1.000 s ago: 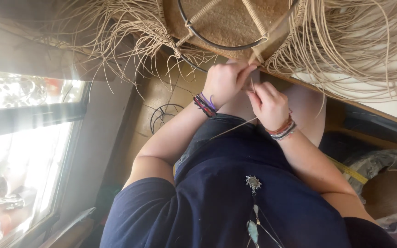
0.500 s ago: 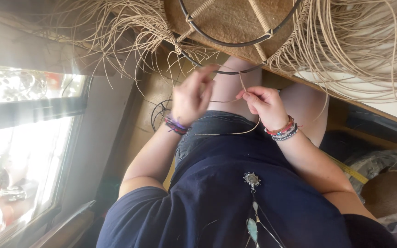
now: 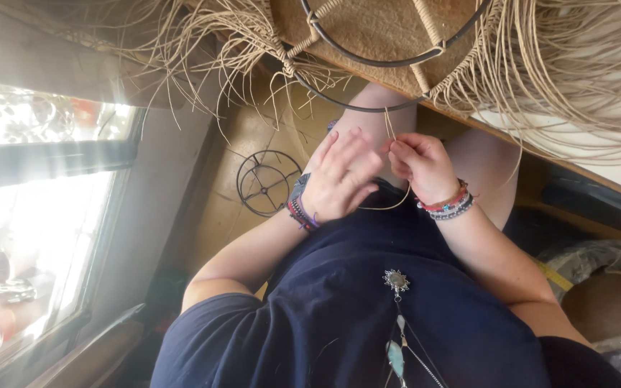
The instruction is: Weaving and tying dried straw strands onto a circular metal frame to create a decorative lampshade
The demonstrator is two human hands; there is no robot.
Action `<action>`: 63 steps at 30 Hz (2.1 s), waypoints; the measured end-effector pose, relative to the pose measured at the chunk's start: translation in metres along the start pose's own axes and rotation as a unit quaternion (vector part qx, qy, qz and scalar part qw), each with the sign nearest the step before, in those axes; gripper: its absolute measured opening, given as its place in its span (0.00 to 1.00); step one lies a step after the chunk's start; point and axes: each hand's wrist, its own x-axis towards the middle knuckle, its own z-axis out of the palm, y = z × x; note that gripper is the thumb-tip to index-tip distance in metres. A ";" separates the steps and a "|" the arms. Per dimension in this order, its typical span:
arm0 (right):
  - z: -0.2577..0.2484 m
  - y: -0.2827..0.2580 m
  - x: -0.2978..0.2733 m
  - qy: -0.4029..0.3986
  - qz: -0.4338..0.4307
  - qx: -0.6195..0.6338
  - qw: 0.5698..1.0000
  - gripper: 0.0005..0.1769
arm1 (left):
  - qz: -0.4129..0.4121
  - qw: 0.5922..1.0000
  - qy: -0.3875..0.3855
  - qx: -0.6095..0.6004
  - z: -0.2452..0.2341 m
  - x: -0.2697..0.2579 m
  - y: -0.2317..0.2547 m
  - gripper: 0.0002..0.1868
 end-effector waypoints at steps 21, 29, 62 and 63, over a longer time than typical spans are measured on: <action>0.042 0.003 0.009 0.036 0.023 0.065 0.997 0.18 | -0.357 0.410 0.289 -0.788 0.037 0.091 -0.051 0.29; 0.032 0.020 0.008 0.055 0.074 0.092 0.991 0.20 | -0.286 0.391 0.366 -0.794 0.042 0.122 -0.105 0.27; 0.006 -0.022 0.074 -0.045 -0.378 -0.731 0.566 0.12 | -0.217 0.708 0.046 -0.671 0.071 -0.051 -0.091 0.34; 0.010 -0.024 0.077 -0.047 -0.379 -0.730 0.567 0.12 | -0.218 0.709 0.047 -0.669 0.070 -0.051 -0.102 0.34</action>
